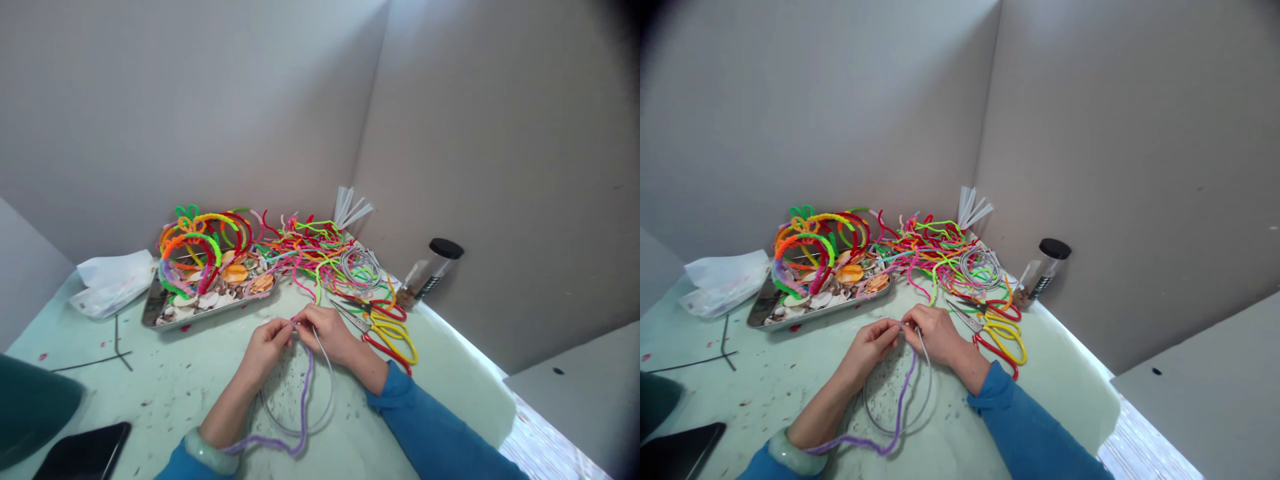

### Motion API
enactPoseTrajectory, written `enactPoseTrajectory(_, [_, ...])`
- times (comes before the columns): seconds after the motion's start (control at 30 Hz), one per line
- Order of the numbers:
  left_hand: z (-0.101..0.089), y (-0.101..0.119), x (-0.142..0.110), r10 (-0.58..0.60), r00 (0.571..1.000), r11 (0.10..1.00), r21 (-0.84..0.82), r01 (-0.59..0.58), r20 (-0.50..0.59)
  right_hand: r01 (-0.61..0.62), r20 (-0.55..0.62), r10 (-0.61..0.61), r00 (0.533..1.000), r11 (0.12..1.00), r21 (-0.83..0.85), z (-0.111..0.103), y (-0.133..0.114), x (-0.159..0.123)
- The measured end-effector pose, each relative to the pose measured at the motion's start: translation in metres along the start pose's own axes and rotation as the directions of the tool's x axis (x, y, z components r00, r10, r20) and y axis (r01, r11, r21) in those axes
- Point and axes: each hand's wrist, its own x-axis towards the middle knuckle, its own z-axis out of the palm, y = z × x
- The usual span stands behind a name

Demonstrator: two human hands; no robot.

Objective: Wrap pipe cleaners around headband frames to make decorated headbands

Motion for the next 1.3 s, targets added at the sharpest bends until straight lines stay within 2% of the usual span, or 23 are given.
enactPoseTrajectory(0.13, [0.002, 0.002, -0.001, 0.042, 0.999, 0.999, -0.024, -0.042, -0.004, -0.015, -0.028, 0.014, 0.999, 0.999, -0.032, 0.004, -0.001, -0.001])
enactPoseTrajectory(0.3, [0.002, 0.002, -0.002, 0.013, 1.000, 0.999, -0.053, -0.014, -0.024, -0.032, -0.062, 0.036, 0.997, 0.998, 0.058, 0.006, -0.003, 0.000])
enactPoseTrajectory(0.47, [0.002, 0.003, -0.002, -0.023, 0.999, 0.990, -0.139, 0.029, 0.041, -0.081, -0.093, 0.095, 0.991, 0.986, 0.145, 0.006, -0.006, 0.001])
enactPoseTrajectory(0.73, [0.004, 0.008, -0.004, -0.046, 0.993, 0.983, -0.169, 0.064, 0.110, -0.087, -0.077, 0.103, 0.992, 0.979, 0.185, 0.003, -0.007, 0.002])
enactPoseTrajectory(0.93, [0.001, 0.006, -0.005, -0.075, 0.977, 0.971, -0.207, 0.117, 0.200, -0.029, -0.022, 0.033, 0.999, 0.986, 0.162, -0.003, -0.006, 0.003])
enactPoseTrajectory(1.1, [-0.004, 0.005, -0.006, -0.085, 0.945, 0.932, -0.312, 0.187, 0.314, 0.037, -0.008, -0.036, 0.999, 0.983, 0.178, -0.005, -0.003, 0.003])
enactPoseTrajectory(1.2, [-0.006, 0.004, -0.006, -0.078, 0.935, 0.911, -0.357, 0.208, 0.347, -0.042, -0.003, 0.045, 0.999, 0.952, 0.304, -0.004, -0.004, 0.004])
enactPoseTrajectory(1.3, [-0.007, 0.003, -0.005, -0.084, 0.939, 0.912, -0.354, 0.206, 0.332, -0.207, 0.054, 0.207, 0.977, 0.847, 0.490, -0.002, -0.004, 0.005])
